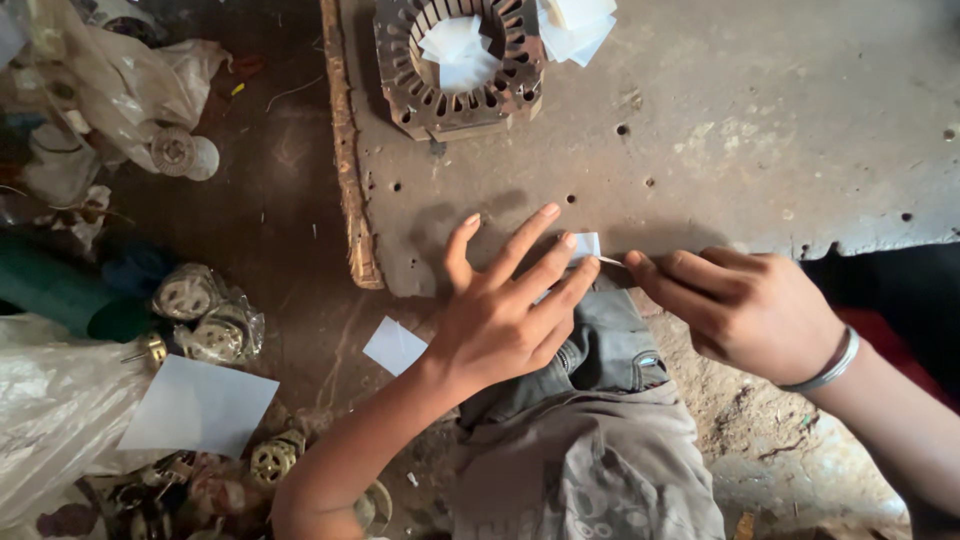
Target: The person places small white pieces into the slots of a metal motor stator by hand and with a thin tool.
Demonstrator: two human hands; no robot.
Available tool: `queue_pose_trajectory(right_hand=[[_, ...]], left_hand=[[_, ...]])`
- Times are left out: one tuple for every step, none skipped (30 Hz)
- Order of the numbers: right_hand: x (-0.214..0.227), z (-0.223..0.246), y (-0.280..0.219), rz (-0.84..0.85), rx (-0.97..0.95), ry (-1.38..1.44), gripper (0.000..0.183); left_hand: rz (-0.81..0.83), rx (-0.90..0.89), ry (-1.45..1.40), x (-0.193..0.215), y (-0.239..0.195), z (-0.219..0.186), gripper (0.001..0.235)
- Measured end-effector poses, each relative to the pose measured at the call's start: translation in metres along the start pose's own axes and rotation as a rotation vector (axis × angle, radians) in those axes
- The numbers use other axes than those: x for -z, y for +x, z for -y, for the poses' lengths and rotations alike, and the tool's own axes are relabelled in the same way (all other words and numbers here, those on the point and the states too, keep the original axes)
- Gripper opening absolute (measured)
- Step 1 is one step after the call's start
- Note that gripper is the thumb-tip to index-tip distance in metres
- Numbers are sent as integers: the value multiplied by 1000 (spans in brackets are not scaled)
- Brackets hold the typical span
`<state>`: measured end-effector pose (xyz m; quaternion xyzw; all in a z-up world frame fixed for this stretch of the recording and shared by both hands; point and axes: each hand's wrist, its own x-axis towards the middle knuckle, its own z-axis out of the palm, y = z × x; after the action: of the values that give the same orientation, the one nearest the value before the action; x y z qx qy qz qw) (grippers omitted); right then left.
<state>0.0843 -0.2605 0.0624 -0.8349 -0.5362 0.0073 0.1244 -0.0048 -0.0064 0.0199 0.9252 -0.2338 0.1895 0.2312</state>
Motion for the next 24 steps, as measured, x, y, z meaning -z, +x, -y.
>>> queue_pose_trajectory(right_hand=[[0,2,1,4,-2,0,71],[-1,6,3,0,-64,-8,73],[-2,9,5,1,-125,-13,74],[-3,11,7,10,-125,-11,74],[-6,13,10,20,-155,-41,71],[-7,13,12,29,-184,-72,68],[-7,13,13,33,-182,-70,68],[-7,13,13,26,-111,-140,61],[-7,12,12,21,-37,-209,55],[-6,10,10,25,-32,-205,55],[-5,4,10,56,57,-241,53],[-4,-1,10,87,146,-276,52],[-3,-5,10,86,146,-276,52],[-3,-10,10,78,220,-215,48],[-2,-14,10,69,293,-165,43],[-1,-14,7,67,292,-176,43],[-2,-14,6,74,287,-153,43],[-3,-15,4,81,282,-131,43],[-5,-19,1,75,291,-138,43],[-8,-24,-3,23,278,-42,54],[-12,-30,-9,-29,259,52,65],[-16,-36,-15,-36,264,44,65],[-21,-41,-22,-32,61,280,41],[-26,-44,-28,-28,-143,514,26]], left_hand=[[0,1,-4,0,2,1,36],[0,-15,10,0,3,3,34],[1,-27,23,-1,3,2,32],[2,-21,17,-3,3,3,32],[-9,-28,23,-6,3,5,29],[-20,-36,30,-8,2,6,26],[-19,-32,29,-12,2,7,26],[-55,-41,60,-17,2,7,31],[-90,-48,91,-21,1,5,36],[-89,-41,90,-25,-1,3,36],[-105,-45,114,-27,-1,4,36],[-122,-49,137,-28,-1,5,37],[-121,-49,138,-28,-2,6,37],[-113,-51,123,-27,-4,7,34],[-114,-60,109,-27,-3,8,31],[-122,-67,110,-27,-3,7,31],[-109,-79,170,-26,-3,7,34],[-96,-91,231,-25,-4,6,38],[-104,-90,242,-25,-5,5,38],[-107,-62,137,-25,-7,5,37],[-110,-40,29,-25,-8,5,36],[-117,-44,37,-26,-8,7,36],[-168,-110,29,-26,-9,9,26],[-219,-176,22,-26,-9,10,21]])
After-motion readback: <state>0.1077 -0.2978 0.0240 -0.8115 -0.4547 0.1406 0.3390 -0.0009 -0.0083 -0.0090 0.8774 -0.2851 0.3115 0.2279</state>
